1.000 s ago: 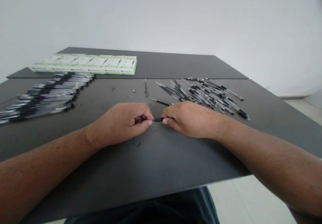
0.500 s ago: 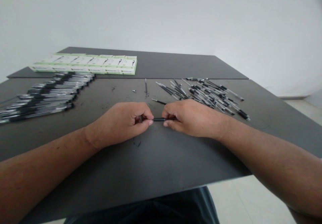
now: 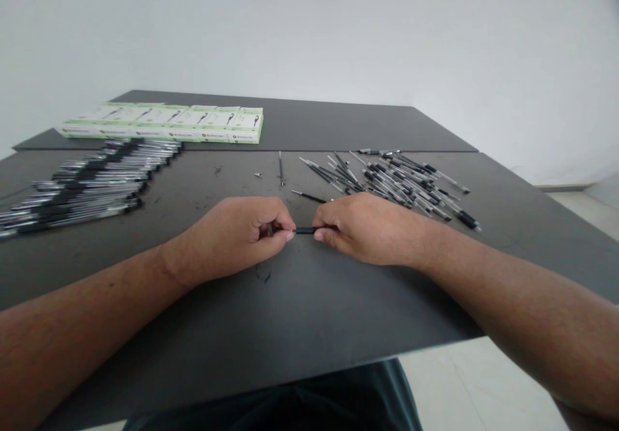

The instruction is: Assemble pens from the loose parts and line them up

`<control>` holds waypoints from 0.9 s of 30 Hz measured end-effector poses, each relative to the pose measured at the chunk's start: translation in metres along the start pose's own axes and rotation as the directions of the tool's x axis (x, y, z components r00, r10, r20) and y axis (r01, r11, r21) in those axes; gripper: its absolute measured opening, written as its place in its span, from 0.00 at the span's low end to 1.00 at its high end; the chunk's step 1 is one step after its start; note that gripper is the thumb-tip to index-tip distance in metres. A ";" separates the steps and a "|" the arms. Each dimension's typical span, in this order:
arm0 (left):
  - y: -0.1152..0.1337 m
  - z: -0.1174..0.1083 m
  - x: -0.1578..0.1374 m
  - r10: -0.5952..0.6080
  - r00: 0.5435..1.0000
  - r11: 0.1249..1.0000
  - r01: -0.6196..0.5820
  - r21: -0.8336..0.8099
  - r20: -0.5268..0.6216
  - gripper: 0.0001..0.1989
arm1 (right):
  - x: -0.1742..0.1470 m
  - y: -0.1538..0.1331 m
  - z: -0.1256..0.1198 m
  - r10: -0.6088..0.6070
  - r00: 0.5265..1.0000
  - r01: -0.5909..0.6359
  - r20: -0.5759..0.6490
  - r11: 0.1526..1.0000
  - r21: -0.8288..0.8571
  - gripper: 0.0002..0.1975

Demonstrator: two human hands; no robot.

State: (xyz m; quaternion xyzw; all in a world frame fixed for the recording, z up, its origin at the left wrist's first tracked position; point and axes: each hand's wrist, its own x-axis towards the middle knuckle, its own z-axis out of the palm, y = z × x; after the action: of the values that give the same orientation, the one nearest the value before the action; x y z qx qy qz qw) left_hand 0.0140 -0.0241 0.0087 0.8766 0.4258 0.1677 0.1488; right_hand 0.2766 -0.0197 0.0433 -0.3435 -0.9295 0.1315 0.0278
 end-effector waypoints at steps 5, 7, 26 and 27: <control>0.000 0.000 0.001 -0.001 1.000 1.000 0.001 0.006 -0.005 0.11 | 0.001 0.001 0.000 0.014 0.999 -0.012 -0.032 0.998 0.064 0.09; 0.000 0.000 0.001 0.002 1.000 1.000 -0.002 0.011 -0.002 0.10 | 0.001 0.001 0.001 0.001 1.000 0.000 -0.021 0.999 0.043 0.08; -0.001 -0.001 0.000 0.014 1.000 1.000 -0.014 0.012 0.007 0.10 | 0.001 0.001 0.002 -0.003 1.000 0.004 -0.019 0.999 0.053 0.09; -0.001 -0.001 0.000 0.011 1.000 1.000 -0.011 0.009 0.007 0.10 | 0.001 0.001 0.002 -0.018 1.000 0.019 -0.014 0.999 0.045 0.09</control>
State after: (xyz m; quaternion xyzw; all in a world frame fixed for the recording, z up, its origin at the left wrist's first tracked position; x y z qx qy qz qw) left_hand 0.0130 -0.0235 0.0087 0.8802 0.4213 0.1635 0.1453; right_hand 0.2757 -0.0187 0.0409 -0.3351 -0.9292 0.1497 0.0430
